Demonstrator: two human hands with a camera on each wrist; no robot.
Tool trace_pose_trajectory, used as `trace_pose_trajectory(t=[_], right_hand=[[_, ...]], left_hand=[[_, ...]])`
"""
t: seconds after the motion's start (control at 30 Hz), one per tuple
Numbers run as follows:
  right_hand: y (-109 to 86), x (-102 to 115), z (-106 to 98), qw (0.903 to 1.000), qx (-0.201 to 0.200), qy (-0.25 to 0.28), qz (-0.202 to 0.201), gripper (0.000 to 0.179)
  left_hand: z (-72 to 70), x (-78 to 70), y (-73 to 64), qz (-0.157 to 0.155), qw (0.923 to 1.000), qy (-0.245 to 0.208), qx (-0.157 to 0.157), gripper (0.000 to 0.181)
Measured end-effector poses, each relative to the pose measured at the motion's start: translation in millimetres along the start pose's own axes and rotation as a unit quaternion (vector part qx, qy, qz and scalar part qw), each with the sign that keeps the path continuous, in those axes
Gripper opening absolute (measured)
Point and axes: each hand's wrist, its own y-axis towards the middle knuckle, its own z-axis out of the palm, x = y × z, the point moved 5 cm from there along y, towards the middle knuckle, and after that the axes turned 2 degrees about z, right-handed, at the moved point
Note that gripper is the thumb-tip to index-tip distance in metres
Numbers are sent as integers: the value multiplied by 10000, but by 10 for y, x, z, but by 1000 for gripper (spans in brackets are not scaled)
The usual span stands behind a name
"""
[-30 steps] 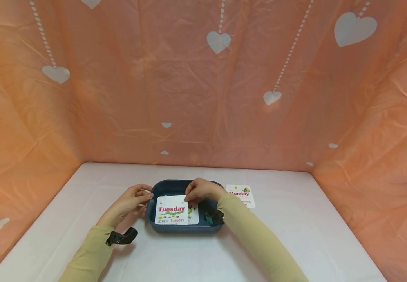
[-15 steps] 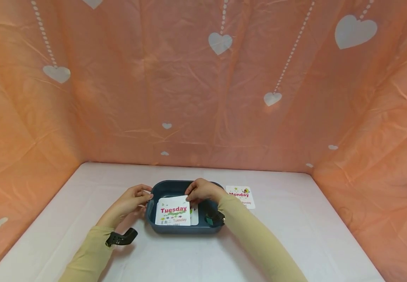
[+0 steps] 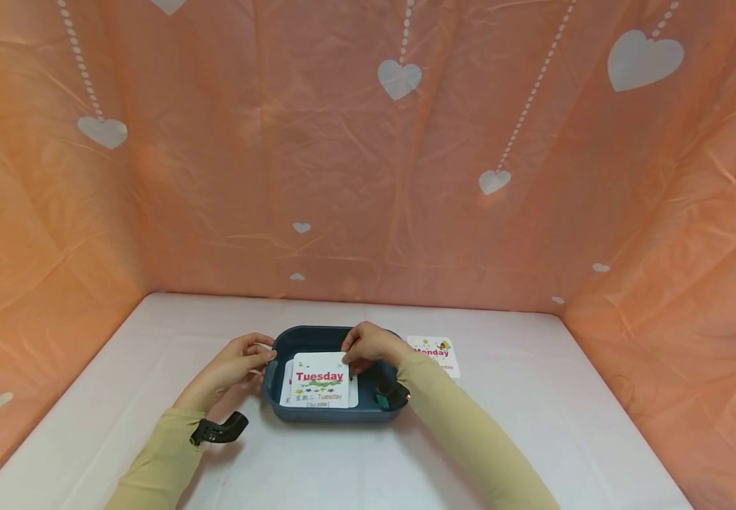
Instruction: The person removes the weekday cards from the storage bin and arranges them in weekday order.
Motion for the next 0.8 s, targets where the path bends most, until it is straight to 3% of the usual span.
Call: trace_pose_trajectory(t=[0.33, 0.8], right_hand=[[-77, 34, -70, 9997, -93, 166, -182, 9], [-257, 91, -494, 9950, -566, 590, -577, 17]], left_hand=[[-14, 23, 28, 99, 9999, -20, 35, 36], [-12, 23, 29, 113, 9999, -17, 83, 38]])
